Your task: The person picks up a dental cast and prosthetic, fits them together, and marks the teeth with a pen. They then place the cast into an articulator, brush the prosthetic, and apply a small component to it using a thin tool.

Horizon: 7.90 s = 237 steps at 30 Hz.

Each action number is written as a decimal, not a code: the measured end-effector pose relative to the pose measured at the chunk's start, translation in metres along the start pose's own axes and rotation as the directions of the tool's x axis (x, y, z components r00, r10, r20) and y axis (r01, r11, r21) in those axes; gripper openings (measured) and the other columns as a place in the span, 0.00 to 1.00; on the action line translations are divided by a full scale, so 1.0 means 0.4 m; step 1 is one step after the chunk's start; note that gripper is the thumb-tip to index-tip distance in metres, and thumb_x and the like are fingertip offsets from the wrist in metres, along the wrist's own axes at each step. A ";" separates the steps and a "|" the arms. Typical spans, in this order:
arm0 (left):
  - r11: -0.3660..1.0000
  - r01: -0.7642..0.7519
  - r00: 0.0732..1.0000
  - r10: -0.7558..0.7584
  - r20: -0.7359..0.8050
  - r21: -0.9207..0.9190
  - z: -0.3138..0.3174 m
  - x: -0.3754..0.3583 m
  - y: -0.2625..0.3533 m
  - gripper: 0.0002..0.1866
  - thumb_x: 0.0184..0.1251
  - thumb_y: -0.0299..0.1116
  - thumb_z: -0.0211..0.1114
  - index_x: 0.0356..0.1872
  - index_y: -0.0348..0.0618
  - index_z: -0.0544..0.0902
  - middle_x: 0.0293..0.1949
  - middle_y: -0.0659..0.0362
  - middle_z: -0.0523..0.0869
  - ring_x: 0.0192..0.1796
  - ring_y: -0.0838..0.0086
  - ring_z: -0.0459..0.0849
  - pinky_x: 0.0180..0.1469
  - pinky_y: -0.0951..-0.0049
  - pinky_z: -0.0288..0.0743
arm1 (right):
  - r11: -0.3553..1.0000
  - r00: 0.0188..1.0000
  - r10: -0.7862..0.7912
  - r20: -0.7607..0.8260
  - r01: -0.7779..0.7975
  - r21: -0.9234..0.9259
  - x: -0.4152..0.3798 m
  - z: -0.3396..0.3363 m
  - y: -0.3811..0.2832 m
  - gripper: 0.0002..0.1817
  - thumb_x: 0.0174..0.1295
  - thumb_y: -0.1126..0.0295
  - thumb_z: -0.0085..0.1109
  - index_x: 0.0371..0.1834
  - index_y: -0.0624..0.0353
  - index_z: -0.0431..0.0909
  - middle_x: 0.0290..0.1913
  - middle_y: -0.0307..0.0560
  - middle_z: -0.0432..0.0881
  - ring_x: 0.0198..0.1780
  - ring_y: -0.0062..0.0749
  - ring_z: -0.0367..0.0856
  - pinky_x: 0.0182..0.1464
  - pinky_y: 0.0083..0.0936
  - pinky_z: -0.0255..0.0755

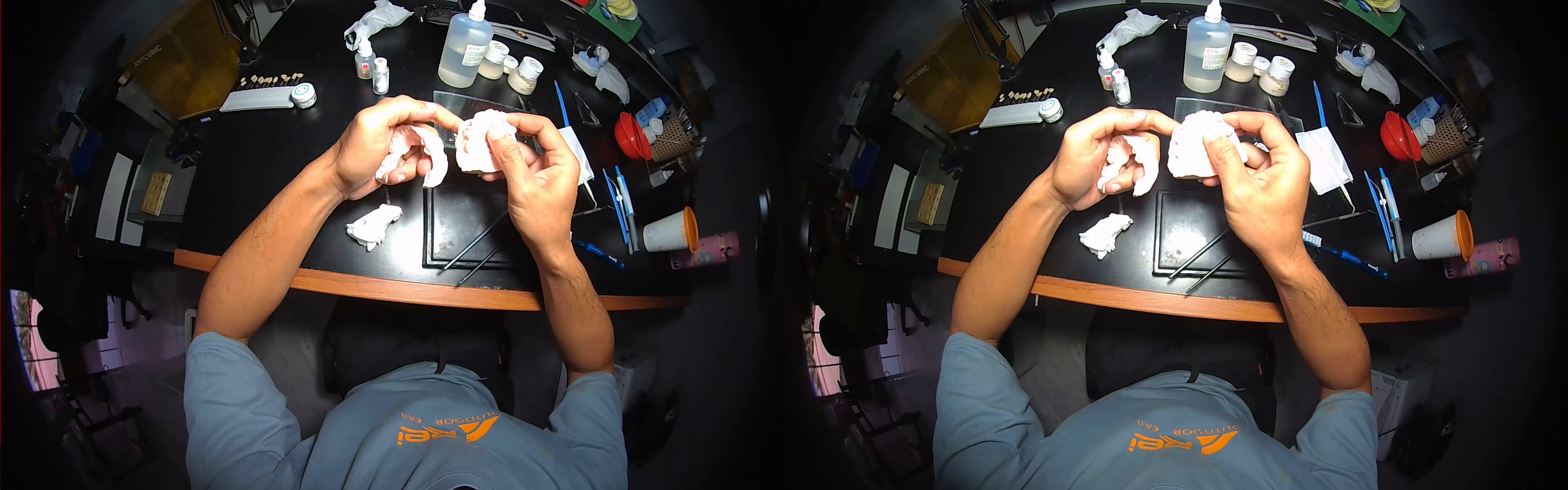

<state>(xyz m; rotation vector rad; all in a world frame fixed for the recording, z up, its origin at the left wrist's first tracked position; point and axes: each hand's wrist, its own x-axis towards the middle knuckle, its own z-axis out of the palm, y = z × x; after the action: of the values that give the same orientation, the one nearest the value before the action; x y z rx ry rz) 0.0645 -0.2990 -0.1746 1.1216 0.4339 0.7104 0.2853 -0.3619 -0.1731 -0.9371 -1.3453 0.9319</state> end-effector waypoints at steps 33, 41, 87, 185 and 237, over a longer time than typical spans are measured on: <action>0.961 -0.214 0.971 0.229 -0.069 0.176 0.020 -0.007 0.033 0.32 0.71 0.22 0.74 0.74 0.28 0.73 0.57 0.48 0.89 0.59 0.65 0.91 0.64 0.65 0.88 | 0.356 0.893 0.313 0.323 -0.426 0.832 0.033 -0.048 -0.016 0.24 0.85 0.62 0.45 0.70 0.73 0.71 0.70 0.65 0.77 0.74 0.60 0.75 0.81 0.55 0.67; 0.992 -0.110 0.991 0.105 -0.088 -0.057 0.007 -0.012 0.046 0.27 0.75 0.28 0.72 0.71 0.29 0.77 0.56 0.51 0.90 0.55 0.68 0.92 0.63 0.66 0.87 | 0.460 0.925 0.246 0.290 -0.375 0.805 0.027 -0.044 -0.016 0.28 0.86 0.53 0.49 0.72 0.68 0.70 0.67 0.58 0.79 0.71 0.50 0.78 0.76 0.47 0.75; 0.764 -0.464 0.875 0.475 0.095 0.449 0.023 -0.010 0.033 0.30 0.56 0.14 0.81 0.62 0.34 0.84 0.58 0.51 0.88 0.60 0.66 0.89 0.62 0.61 0.91 | 0.780 0.787 -0.599 0.147 0.615 -0.116 0.003 0.000 -0.002 0.22 0.50 0.91 0.77 0.49 0.63 0.88 0.67 0.60 0.74 0.74 0.51 0.76 0.74 0.48 0.80; 0.832 -0.439 0.851 0.506 -0.140 0.340 0.072 0.001 -0.014 0.34 0.62 0.21 0.82 0.69 0.30 0.76 0.45 0.49 0.94 0.50 0.68 0.94 0.56 0.69 0.91 | 0.913 0.915 -0.385 0.124 0.397 -0.095 0.002 -0.018 0.017 0.27 0.66 0.83 0.71 0.70 0.64 0.81 0.71 0.57 0.78 0.71 0.40 0.80 0.66 0.31 0.81; 0.932 -0.296 0.917 0.339 -0.208 0.210 0.069 0.010 -0.044 0.30 0.68 0.27 0.81 0.66 0.31 0.76 0.45 0.49 0.94 0.50 0.70 0.94 0.59 0.68 0.87 | 0.896 0.918 -0.394 0.040 0.394 -0.207 -0.005 0.015 0.018 0.28 0.59 0.83 0.79 0.64 0.67 0.82 0.64 0.54 0.78 0.68 0.44 0.83 0.69 0.40 0.86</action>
<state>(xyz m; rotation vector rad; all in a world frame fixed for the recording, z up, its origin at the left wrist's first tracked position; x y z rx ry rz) 0.0903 -0.3187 -0.1799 1.2931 0.5333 1.1223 0.2791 -0.3614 -0.1805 -0.7788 -1.5809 0.4815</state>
